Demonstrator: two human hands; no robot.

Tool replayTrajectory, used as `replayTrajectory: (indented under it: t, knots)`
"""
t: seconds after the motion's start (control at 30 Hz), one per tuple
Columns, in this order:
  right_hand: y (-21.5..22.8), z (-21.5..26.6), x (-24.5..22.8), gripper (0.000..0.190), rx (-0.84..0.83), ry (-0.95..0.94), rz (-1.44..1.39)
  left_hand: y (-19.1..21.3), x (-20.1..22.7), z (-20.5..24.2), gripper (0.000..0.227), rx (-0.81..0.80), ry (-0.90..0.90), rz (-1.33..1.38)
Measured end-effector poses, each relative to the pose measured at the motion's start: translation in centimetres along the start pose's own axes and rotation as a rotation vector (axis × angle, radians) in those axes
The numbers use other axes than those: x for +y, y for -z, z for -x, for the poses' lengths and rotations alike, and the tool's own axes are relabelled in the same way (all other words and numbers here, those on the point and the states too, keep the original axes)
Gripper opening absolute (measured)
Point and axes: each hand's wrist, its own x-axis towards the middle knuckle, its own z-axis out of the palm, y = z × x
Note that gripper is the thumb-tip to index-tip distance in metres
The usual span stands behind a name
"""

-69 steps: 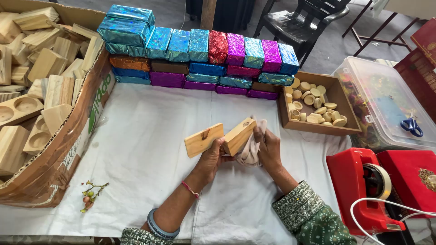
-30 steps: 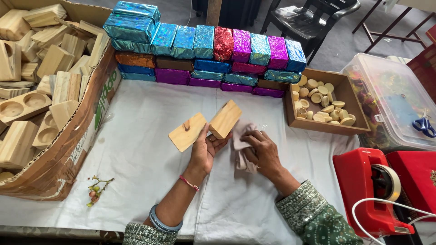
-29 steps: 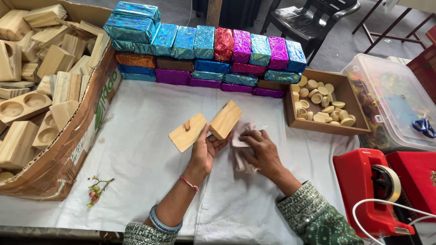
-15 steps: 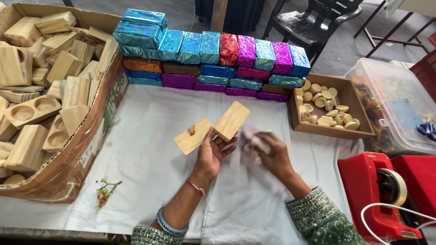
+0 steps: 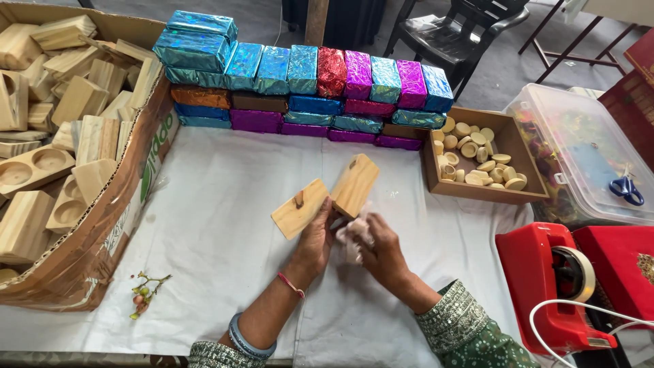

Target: The recorder is wiping and polishing wooden containers and circular lids with a cloth.

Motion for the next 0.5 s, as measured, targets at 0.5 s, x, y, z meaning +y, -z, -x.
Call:
replayTrajectory:
  t: [0.5]
  knots:
    - [7.2,-4.1,7.3,0.027,0.295,-0.224,-0.481,-3.7,4.7,2.0,0.045,-0.355,-0.414,-1.137]
